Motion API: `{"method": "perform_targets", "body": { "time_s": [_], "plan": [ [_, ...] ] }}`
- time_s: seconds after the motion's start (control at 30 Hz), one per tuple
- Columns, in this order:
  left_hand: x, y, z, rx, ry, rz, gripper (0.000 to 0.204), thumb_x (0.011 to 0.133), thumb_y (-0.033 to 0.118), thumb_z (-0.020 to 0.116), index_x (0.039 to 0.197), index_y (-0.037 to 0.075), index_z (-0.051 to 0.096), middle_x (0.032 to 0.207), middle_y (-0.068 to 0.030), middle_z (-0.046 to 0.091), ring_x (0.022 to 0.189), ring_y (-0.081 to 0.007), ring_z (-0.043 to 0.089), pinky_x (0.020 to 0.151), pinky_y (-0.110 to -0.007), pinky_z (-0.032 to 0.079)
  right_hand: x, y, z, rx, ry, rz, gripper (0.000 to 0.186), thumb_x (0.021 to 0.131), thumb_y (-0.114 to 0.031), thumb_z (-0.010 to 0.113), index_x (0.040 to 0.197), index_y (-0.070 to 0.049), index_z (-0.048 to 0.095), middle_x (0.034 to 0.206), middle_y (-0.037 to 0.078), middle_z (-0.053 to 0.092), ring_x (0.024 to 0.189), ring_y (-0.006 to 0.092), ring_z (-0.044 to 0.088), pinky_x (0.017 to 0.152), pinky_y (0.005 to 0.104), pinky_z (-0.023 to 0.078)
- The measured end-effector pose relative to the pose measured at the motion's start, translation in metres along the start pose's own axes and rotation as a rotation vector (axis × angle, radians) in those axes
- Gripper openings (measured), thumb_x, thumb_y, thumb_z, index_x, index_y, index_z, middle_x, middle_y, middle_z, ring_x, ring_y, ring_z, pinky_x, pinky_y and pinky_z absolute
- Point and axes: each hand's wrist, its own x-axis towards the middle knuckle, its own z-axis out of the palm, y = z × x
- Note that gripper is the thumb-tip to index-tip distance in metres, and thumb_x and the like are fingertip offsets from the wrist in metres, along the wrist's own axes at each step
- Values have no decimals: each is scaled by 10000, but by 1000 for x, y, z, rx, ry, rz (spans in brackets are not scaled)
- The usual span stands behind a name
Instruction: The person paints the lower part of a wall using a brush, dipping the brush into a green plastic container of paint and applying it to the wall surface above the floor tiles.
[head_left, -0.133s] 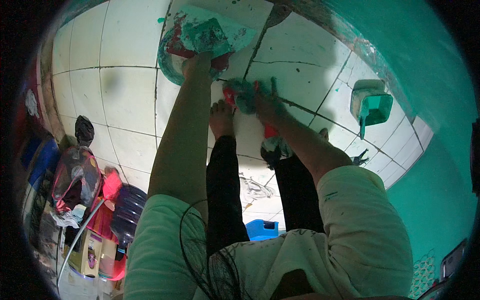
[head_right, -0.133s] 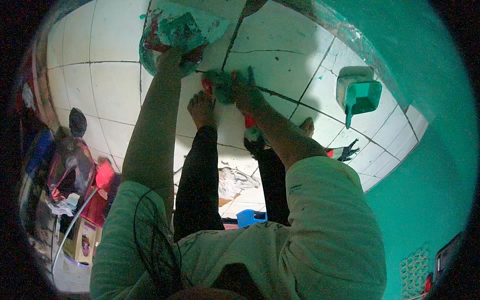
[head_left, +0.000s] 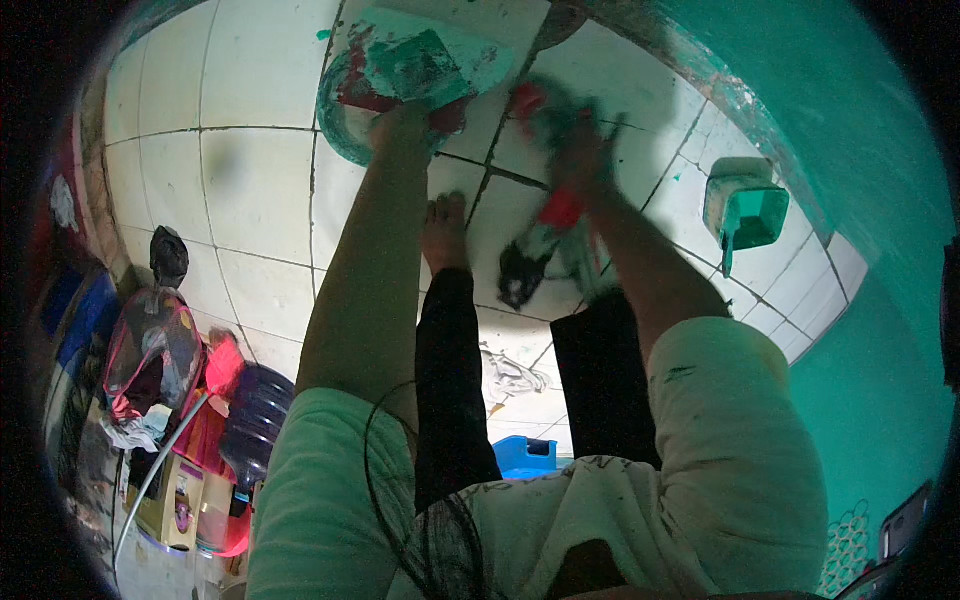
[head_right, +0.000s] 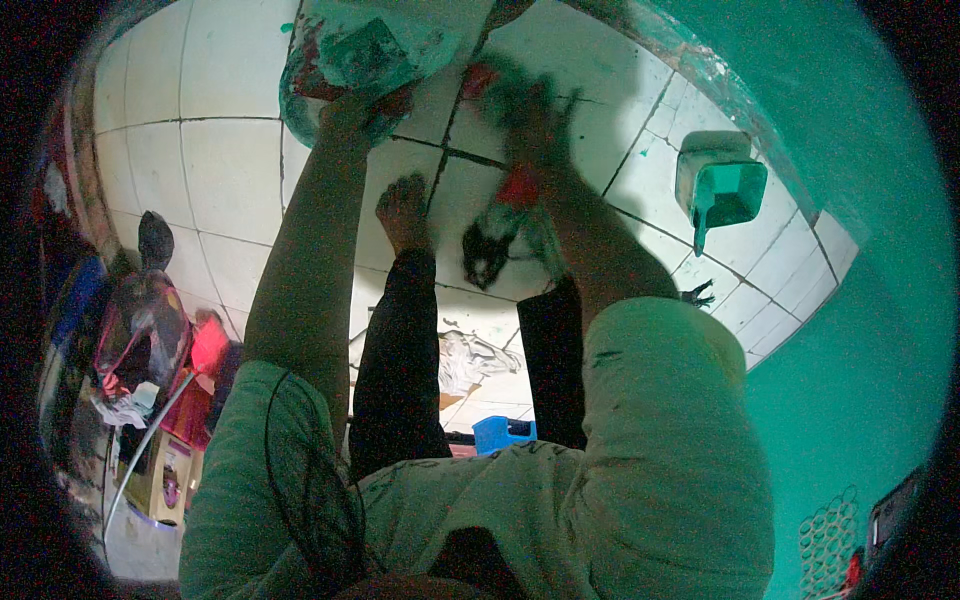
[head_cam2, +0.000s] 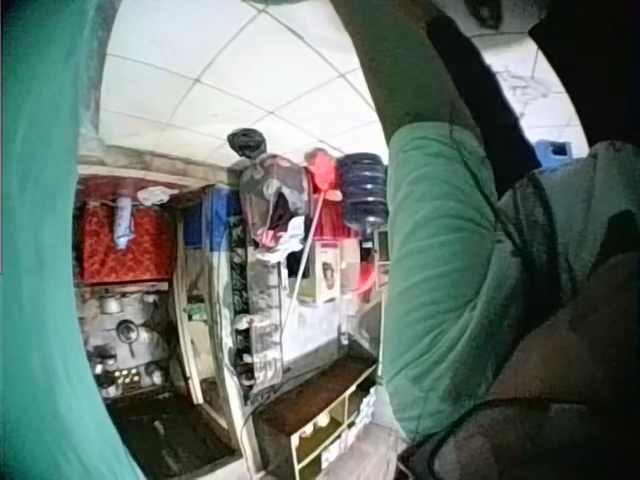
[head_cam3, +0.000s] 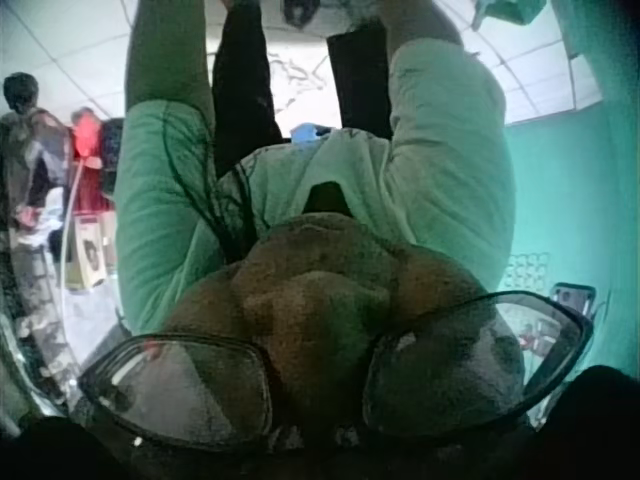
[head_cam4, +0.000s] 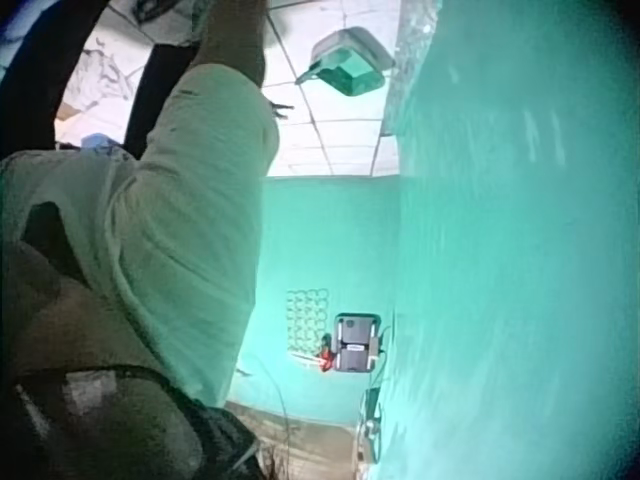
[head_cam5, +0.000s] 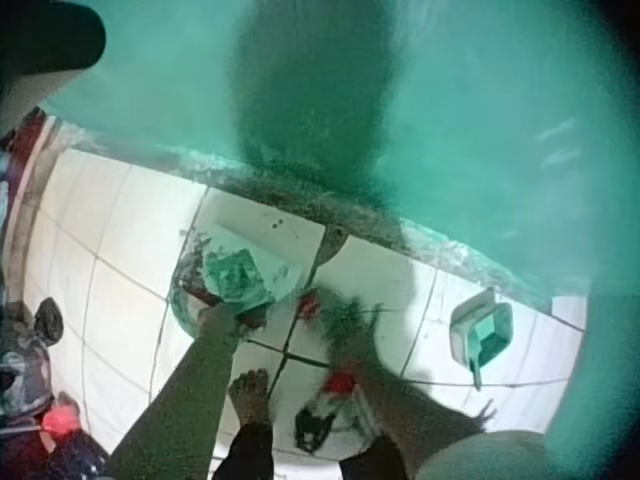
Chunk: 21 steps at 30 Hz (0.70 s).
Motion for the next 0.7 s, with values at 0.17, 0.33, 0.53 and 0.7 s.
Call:
{"method": "perform_targets", "body": {
  "time_s": [0.17,0.33,0.53,0.7],
  "plan": [
    [-2,-4,7,-18,115,-34,672,649,134,741,1212,-101,458,1221,-202,514,1060,-287,545,860,-339,447,-36,93,44,232,248,408,520,871,-243,447,1339,-25,392,1356,221,395,1275,399,344,1050,603,157],
    [27,-36,5,-1,37,184,651,638,104,739,1197,-97,473,1208,-196,528,1049,-283,551,862,-341,443,-125,45,76,250,-333,497,501,845,-323,497,1253,-32,508,1303,225,459,1216,394,405,1006,567,244],
    [-21,-2,22,-100,136,34,534,714,333,724,1091,-6,556,874,-114,600,744,-212,586,594,-359,490,-125,19,7,345,-136,479,528,771,-318,582,1215,-35,548,1238,218,513,1143,400,460,969,505,331],
    [17,-42,21,-263,75,185,418,647,133,740,979,-71,587,885,-135,594,736,-238,588,631,-384,474,-52,23,6,292,-94,457,627,731,-329,632,1263,-25,502,1267,244,472,1187,407,414,994,498,317]
  ]
}}
